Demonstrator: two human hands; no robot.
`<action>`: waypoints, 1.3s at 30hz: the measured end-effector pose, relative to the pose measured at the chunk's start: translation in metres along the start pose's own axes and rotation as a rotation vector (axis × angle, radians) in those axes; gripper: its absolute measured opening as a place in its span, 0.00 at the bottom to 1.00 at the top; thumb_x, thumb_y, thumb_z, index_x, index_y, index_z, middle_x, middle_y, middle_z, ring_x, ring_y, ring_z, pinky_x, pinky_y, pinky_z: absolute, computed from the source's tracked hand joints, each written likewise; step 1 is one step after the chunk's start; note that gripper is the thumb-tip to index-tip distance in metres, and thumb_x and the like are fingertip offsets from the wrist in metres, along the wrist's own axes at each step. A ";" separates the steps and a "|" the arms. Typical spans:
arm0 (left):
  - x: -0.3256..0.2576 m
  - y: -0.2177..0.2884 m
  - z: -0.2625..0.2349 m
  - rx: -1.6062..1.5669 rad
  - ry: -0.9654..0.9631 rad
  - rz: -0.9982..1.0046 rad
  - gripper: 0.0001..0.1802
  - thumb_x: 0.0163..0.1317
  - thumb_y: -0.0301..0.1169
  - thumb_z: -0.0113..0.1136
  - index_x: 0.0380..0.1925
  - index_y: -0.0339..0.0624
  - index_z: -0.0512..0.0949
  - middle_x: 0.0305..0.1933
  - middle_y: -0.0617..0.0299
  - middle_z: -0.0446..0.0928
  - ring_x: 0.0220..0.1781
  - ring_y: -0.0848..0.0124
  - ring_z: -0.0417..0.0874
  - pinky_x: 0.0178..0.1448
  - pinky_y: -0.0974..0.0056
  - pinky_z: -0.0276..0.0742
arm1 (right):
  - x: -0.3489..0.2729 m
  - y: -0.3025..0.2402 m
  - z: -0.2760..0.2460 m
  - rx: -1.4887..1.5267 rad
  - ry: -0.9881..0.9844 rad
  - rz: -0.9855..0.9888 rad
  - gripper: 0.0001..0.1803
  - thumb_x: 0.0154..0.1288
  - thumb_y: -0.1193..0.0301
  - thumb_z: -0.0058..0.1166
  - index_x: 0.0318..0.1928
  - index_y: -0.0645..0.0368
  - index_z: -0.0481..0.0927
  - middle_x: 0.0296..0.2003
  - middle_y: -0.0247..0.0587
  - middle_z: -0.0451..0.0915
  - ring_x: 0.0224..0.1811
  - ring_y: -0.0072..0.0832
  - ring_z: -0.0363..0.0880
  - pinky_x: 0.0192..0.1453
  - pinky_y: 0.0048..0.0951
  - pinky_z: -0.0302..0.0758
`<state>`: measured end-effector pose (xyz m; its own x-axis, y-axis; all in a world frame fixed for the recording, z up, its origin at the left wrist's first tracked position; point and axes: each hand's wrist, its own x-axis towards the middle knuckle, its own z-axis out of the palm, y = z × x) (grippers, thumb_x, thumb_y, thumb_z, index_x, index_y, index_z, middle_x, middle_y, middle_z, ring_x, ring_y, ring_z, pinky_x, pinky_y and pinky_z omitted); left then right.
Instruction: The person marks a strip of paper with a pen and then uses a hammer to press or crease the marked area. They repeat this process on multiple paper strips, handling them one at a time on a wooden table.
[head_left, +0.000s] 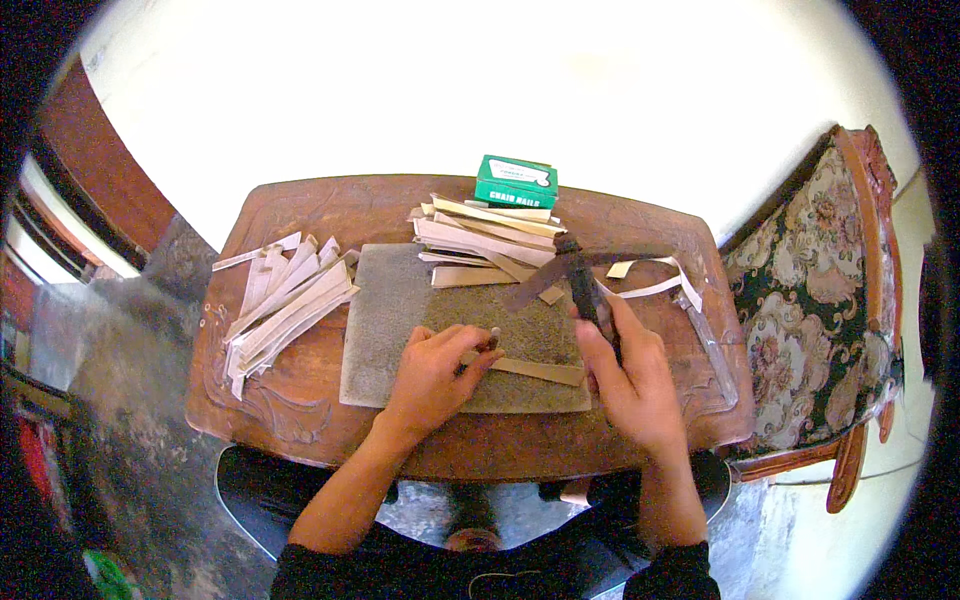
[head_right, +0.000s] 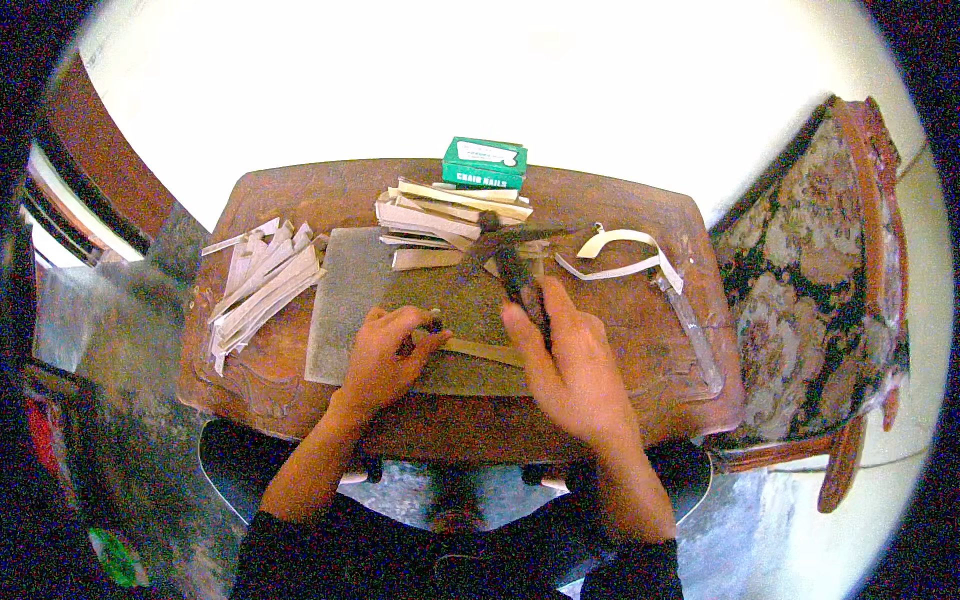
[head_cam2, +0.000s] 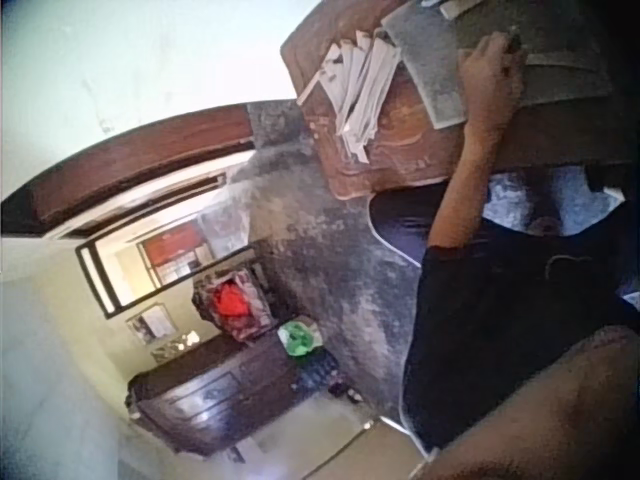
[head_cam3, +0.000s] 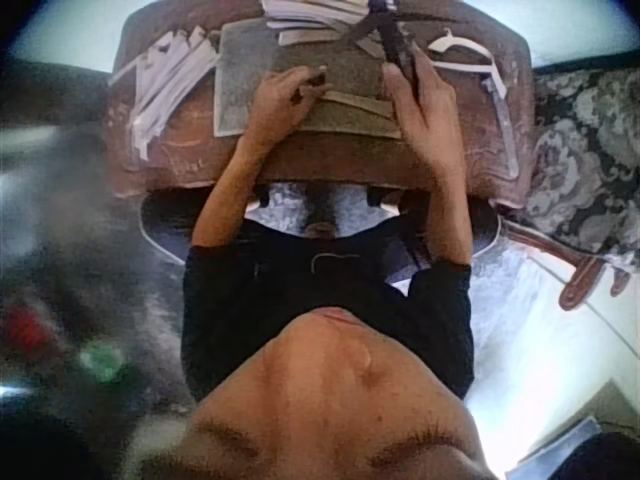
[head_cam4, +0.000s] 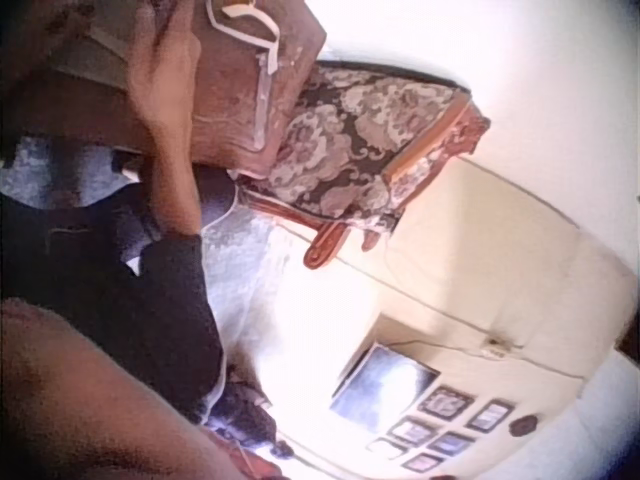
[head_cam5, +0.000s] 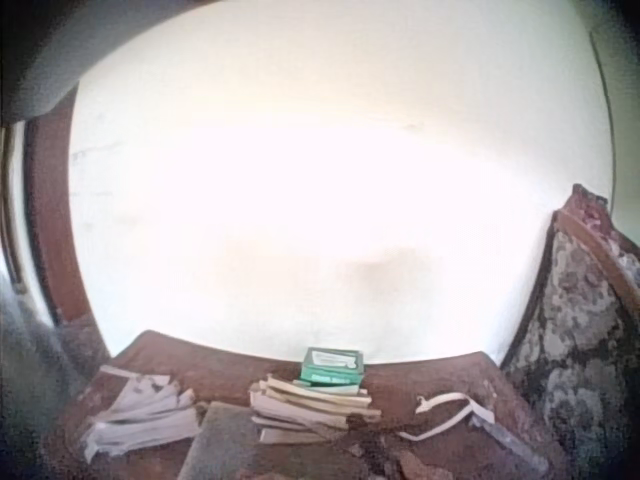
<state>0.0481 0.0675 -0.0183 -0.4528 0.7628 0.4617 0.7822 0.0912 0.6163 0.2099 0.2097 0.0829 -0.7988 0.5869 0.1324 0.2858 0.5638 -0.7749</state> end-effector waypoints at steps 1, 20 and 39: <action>-0.001 -0.001 0.000 -0.014 0.001 -0.001 0.11 0.58 0.35 0.68 0.39 0.45 0.81 0.33 0.61 0.82 0.28 0.62 0.80 0.41 0.58 0.69 | -0.003 -0.011 -0.006 -0.049 -0.021 -0.035 0.17 0.71 0.64 0.52 0.51 0.65 0.72 0.32 0.58 0.81 0.34 0.55 0.81 0.38 0.49 0.75; 0.000 -0.002 0.005 -0.044 0.028 0.056 0.08 0.60 0.34 0.66 0.38 0.48 0.81 0.32 0.64 0.81 0.32 0.62 0.80 0.38 0.59 0.63 | -0.017 -0.051 -0.018 -0.264 0.011 -0.186 0.18 0.68 0.66 0.55 0.51 0.65 0.71 0.29 0.61 0.80 0.34 0.59 0.81 0.37 0.53 0.75; 0.001 -0.002 0.002 0.009 -0.045 0.019 0.07 0.60 0.34 0.66 0.37 0.48 0.80 0.33 0.65 0.81 0.32 0.63 0.80 0.40 0.59 0.63 | -0.017 -0.038 -0.006 -0.240 -0.068 -0.155 0.18 0.69 0.66 0.54 0.53 0.64 0.70 0.31 0.62 0.80 0.34 0.60 0.81 0.37 0.56 0.76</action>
<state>0.0469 0.0699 -0.0204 -0.4182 0.7923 0.4443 0.7945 0.0819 0.6017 0.2160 0.1819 0.1139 -0.8742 0.4470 0.1895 0.2681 0.7699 -0.5791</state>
